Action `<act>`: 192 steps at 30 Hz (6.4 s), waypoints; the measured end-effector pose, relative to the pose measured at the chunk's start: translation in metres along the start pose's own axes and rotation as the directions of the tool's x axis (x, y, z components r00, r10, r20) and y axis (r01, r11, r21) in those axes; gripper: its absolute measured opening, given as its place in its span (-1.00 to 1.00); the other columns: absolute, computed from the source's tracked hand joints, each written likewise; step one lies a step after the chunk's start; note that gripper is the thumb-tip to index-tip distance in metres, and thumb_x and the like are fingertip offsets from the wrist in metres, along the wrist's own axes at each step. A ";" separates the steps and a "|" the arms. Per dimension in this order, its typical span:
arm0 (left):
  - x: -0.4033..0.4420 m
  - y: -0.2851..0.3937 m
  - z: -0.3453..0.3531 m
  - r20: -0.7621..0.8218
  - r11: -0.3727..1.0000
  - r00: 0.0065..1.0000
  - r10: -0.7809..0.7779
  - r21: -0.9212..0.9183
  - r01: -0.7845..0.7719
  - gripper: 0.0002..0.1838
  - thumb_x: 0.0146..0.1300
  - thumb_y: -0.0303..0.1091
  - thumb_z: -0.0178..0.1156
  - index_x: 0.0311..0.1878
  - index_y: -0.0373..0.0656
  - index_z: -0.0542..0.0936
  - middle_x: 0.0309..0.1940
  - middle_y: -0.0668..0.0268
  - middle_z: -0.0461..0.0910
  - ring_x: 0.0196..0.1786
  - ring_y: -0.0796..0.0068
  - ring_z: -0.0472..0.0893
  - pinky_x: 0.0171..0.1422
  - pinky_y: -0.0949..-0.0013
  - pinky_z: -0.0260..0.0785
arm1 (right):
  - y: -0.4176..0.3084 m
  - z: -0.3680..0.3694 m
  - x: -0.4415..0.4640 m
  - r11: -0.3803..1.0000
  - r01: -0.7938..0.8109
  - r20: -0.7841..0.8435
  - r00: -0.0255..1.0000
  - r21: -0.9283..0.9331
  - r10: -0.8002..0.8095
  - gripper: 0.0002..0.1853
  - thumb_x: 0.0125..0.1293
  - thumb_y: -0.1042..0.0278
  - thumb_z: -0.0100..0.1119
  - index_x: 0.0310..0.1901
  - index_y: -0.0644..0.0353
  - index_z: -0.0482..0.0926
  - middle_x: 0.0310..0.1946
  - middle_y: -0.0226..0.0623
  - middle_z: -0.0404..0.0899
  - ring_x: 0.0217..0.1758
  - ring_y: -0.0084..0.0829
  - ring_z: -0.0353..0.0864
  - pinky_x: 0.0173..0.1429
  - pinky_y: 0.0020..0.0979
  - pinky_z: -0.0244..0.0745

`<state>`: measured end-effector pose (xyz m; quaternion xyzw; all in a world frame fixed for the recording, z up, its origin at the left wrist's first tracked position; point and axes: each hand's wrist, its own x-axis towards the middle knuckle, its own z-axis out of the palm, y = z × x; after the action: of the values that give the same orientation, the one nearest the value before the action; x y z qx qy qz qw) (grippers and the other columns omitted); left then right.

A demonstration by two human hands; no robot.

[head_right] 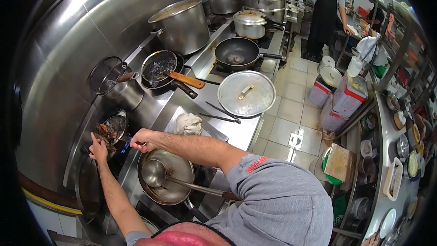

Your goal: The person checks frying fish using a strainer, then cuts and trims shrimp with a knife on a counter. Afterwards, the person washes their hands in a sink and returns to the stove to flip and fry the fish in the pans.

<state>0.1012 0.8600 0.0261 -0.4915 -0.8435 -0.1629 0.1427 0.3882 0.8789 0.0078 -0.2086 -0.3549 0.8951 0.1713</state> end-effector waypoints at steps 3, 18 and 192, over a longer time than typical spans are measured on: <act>-0.007 0.003 -0.006 -0.010 1.000 1.000 -0.009 -0.021 0.009 -0.25 0.19 -0.33 0.10 0.43 0.16 0.02 0.06 0.43 0.46 0.20 0.26 0.26 0.25 -0.18 -0.17 | 0.000 0.002 0.001 1.000 -0.011 -0.011 1.000 0.000 0.011 -0.89 0.20 0.51 0.07 -0.46 0.32 0.45 -0.74 -0.38 0.38 -0.82 -0.65 0.24 -0.81 -0.60 -0.01; -0.012 -0.013 -0.017 -0.211 0.984 0.972 -0.100 -0.165 0.066 -0.24 0.00 -0.53 0.08 0.35 0.11 0.17 -0.05 0.38 0.48 0.06 0.24 0.38 0.18 -0.05 0.01 | -0.001 -0.001 0.000 0.999 -0.002 0.044 0.999 -0.048 0.004 -0.86 0.21 0.49 0.07 -0.50 0.21 0.41 -0.74 -0.43 0.37 -0.84 -0.62 0.21 -0.81 -0.60 0.04; -0.594 0.179 0.289 0.530 -0.338 0.724 -0.441 -0.846 0.413 -0.72 0.15 -0.21 0.27 -0.13 -0.01 0.45 -0.28 0.47 0.42 -0.20 0.60 0.41 -0.13 0.47 0.29 | -0.047 0.058 -0.585 -0.916 0.244 0.945 0.155 -0.318 -0.287 -0.47 -0.17 0.64 0.11 -0.02 0.15 0.58 -0.52 -0.25 0.52 -0.78 -0.72 0.16 -0.76 -0.66 -0.03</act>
<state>0.5175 0.5983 -0.4494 -0.0719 -0.5476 -0.7662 -0.3285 0.8669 0.6130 0.2269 0.0498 -0.8607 -0.1912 0.4693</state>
